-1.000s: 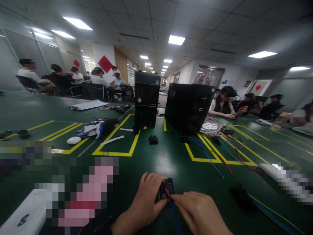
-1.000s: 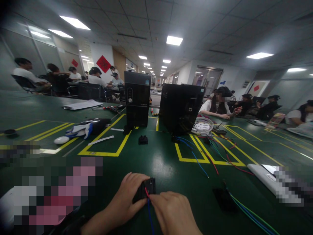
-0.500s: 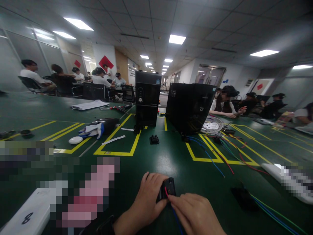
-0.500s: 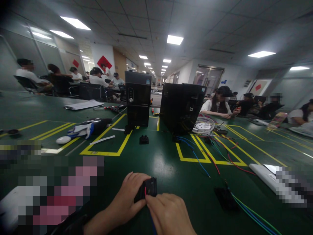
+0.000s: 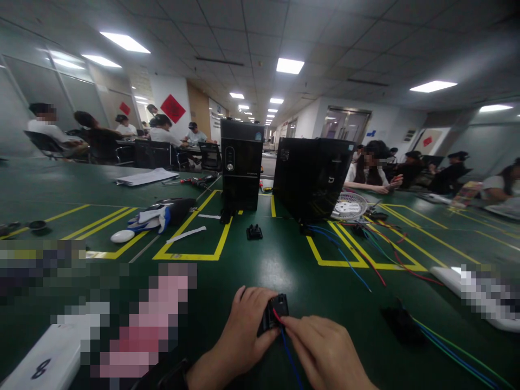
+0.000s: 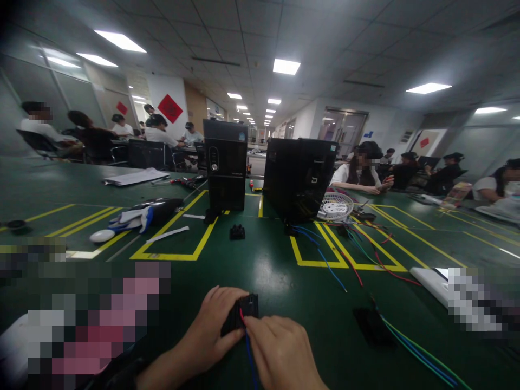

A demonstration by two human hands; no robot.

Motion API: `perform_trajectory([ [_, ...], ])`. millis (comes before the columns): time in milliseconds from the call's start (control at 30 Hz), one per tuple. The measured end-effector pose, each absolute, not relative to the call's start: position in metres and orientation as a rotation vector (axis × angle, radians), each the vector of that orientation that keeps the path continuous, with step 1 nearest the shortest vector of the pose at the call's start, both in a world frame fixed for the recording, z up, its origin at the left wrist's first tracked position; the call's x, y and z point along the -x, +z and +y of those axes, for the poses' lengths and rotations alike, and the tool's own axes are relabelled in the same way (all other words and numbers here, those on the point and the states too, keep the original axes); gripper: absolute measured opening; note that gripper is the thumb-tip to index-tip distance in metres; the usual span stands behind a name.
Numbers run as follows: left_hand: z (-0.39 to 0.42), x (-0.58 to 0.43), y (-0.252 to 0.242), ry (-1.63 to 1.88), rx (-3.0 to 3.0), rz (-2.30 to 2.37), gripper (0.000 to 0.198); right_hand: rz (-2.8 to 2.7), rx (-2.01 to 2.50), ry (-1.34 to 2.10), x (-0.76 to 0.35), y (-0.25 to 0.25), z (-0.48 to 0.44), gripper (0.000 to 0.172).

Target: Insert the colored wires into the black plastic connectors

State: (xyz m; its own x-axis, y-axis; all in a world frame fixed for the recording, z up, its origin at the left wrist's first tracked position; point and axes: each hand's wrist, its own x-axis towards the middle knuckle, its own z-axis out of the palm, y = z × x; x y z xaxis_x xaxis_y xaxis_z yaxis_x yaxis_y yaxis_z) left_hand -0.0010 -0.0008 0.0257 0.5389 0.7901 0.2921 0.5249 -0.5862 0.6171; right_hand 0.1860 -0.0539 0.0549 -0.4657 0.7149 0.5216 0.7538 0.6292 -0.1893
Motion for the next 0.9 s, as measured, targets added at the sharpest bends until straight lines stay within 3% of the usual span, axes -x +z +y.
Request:
perform_trajectory([
  [400, 0.001, 0.002, 0.024, 0.799, -2.302, 1.071, 0.047, -2.419, 1.331, 0.070, -0.195, 0.067, -0.051, 0.028],
  [667, 0.000, 0.000, 0.025, 0.788, -2.306, 1.069, 0.045, -2.302, 1.151, -0.154, -0.187, 0.055, -0.052, 0.028],
  [900, -0.001, 0.000, 0.027, 0.804, -2.282, 1.082, 0.046, -2.469, 1.184, -0.143, -0.193, 0.066, -0.049, 0.025],
])
